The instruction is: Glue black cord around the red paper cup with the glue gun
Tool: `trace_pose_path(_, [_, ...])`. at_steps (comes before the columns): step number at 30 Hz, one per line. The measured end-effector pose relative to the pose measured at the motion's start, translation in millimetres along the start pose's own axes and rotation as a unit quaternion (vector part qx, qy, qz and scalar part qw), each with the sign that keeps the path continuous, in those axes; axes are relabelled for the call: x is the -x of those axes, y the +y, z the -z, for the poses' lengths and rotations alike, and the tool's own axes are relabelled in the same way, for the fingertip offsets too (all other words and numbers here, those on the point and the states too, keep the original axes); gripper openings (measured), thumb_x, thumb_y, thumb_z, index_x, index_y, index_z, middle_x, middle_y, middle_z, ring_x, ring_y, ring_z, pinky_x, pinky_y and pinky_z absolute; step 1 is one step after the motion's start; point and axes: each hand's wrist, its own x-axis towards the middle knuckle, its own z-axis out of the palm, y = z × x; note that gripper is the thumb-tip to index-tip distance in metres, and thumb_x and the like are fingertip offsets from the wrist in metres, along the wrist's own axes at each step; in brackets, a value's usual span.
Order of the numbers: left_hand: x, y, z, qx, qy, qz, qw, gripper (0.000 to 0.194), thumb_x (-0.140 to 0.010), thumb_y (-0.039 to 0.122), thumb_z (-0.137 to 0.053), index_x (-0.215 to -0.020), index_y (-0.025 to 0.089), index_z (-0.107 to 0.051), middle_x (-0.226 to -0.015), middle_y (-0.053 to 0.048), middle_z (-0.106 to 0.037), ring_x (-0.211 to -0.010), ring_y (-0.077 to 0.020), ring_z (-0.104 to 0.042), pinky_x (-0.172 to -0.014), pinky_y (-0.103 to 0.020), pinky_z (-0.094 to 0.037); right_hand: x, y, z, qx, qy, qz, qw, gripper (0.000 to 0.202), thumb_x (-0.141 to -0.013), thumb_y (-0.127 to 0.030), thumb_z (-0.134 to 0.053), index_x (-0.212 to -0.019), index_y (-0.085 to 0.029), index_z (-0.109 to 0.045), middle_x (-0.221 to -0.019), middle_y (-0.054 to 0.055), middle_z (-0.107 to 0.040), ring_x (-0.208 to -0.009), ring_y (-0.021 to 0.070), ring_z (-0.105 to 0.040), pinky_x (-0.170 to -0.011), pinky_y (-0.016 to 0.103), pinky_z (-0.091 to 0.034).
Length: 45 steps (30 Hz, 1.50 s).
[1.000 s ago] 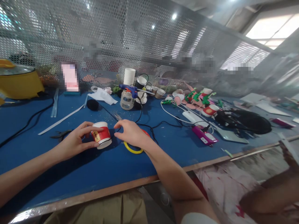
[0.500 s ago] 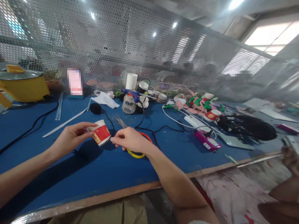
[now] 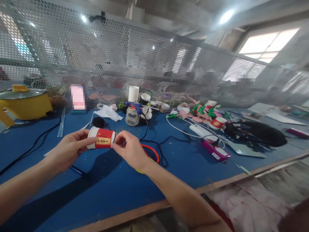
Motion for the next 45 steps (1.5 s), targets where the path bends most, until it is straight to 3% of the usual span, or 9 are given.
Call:
trace_pose_path(13, [-6.9,8.5,1.7,-0.164,-0.055,-0.149,0.974,0.026,-0.06,0.031,-0.066,-0.08,0.015,-0.068,-0.074,-0.004,-0.071,-0.066,-0.0191,-0.062,-0.06,-0.026,-0.049,-20.7,-9.2,15.2,0.005,-0.026,0.083,0.996,0.014,-0.075,-0.03,-0.054,-0.07,-0.017,-0.052,-0.068,0.0,-0.054,-0.06,0.0094,-0.048,-0.056,0.021,-0.04])
trace_pose_path(15, [-8.7,7.4,2.6,-0.168,-0.038,-0.171,0.97,0.028,-0.061,0.033,-0.065,-0.082,0.014,-0.069,-0.074,-0.004,-0.071,-0.065,-0.0194,-0.063,-0.058,-0.026,-0.05,-41.2,-6.4,30.9,0.035,0.013,0.066,0.997,0.019,-0.075,-0.035,-0.052,-0.074,-0.016,-0.054,-0.069,0.001,-0.057,-0.061,0.0113,-0.052,-0.059,0.023,-0.042])
trace_pose_path(17, [-10.1,6.5,3.4,-0.168,-0.033,-0.18,0.969,0.029,-0.061,0.032,-0.065,-0.083,0.015,-0.069,-0.074,-0.004,-0.071,-0.066,-0.0192,-0.063,-0.058,-0.026,-0.051,-69.4,0.5,49.6,0.098,0.137,0.038,0.985,0.022,-0.078,-0.036,-0.048,-0.079,-0.015,-0.054,-0.077,0.005,-0.06,-0.069,0.0139,-0.055,-0.065,0.026,-0.043])
trace_pose_path(19, [-10.8,5.0,4.4,-0.179,-0.033,-0.177,0.967,0.028,-0.061,0.032,-0.065,-0.082,0.014,-0.069,-0.071,-0.004,-0.071,-0.062,-0.0186,-0.063,-0.056,-0.026,-0.051,-99.2,10.0,65.1,0.19,0.21,-0.058,0.957,0.024,-0.076,-0.036,-0.051,-0.085,-0.014,-0.053,-0.085,0.01,-0.061,-0.08,0.0177,-0.057,-0.071,0.028,-0.043])
trace_pose_path(24, [-10.3,-0.7,9.1,-0.229,-0.044,-0.194,0.953,0.027,-0.065,0.033,-0.061,-0.081,0.013,-0.069,-0.073,-0.005,-0.071,-0.062,-0.0189,-0.062,-0.055,-0.025,-0.05,-143.0,30.3,69.7,0.182,0.126,-0.182,0.958,0.027,-0.068,-0.036,-0.062,-0.057,-0.014,-0.053,-0.048,0.007,-0.057,-0.058,0.023,-0.061,-0.052,0.029,-0.045])
trace_pose_path(28, [-10.6,-2.4,11.5,-0.258,-0.046,-0.211,0.942,0.029,-0.069,0.034,-0.058,-0.083,0.012,-0.069,-0.074,-0.006,-0.071,-0.064,-0.0202,-0.063,-0.055,-0.026,-0.05,-145.6,40.2,57.7,0.129,0.08,-0.236,0.96,0.027,-0.073,-0.031,-0.06,-0.053,-0.014,-0.05,-0.037,0.001,-0.051,-0.038,0.014,-0.053,-0.039,0.024,-0.043])
trace_pose_path(32, [-10.8,-1.7,9.8,-0.247,-0.054,-0.217,0.943,0.027,-0.069,0.032,-0.058,-0.085,0.014,-0.069,-0.078,-0.004,-0.071,-0.068,-0.0199,-0.064,-0.057,-0.025,-0.05,-142.3,55.1,51.1,0.094,0.108,-0.227,0.963,0.024,-0.079,-0.031,-0.053,-0.067,-0.01,-0.054,-0.047,-0.004,-0.053,-0.038,0.0056,-0.049,-0.038,0.018,-0.042])
trace_pose_path(38, [-9.9,-0.1,9.5,-0.219,-0.046,-0.182,0.957,0.026,-0.068,0.032,-0.059,-0.084,0.014,-0.069,-0.075,-0.004,-0.071,-0.063,-0.0184,-0.063,-0.053,-0.023,-0.05,-133.8,70.2,45.2,0.039,0.184,-0.163,0.969,0.016,-0.07,-0.029,-0.06,-0.068,-0.014,-0.054,-0.044,-0.004,-0.051,-0.036,0.0078,-0.052,-0.031,0.015,-0.037])
trace_pose_path(45, [-10.2,4.2,11.5,-0.174,-0.03,-0.159,0.971,0.029,-0.064,0.034,-0.063,-0.086,0.015,-0.068,-0.083,-0.006,-0.071,-0.073,-0.0212,-0.064,-0.062,-0.028,-0.051,-127.3,55.3,46.5,-0.045,0.212,-0.114,0.969,0.014,-0.071,-0.027,-0.055,-0.063,-0.017,-0.048,-0.044,-0.003,-0.05,-0.038,0.0081,-0.05,-0.032,0.016,-0.036])
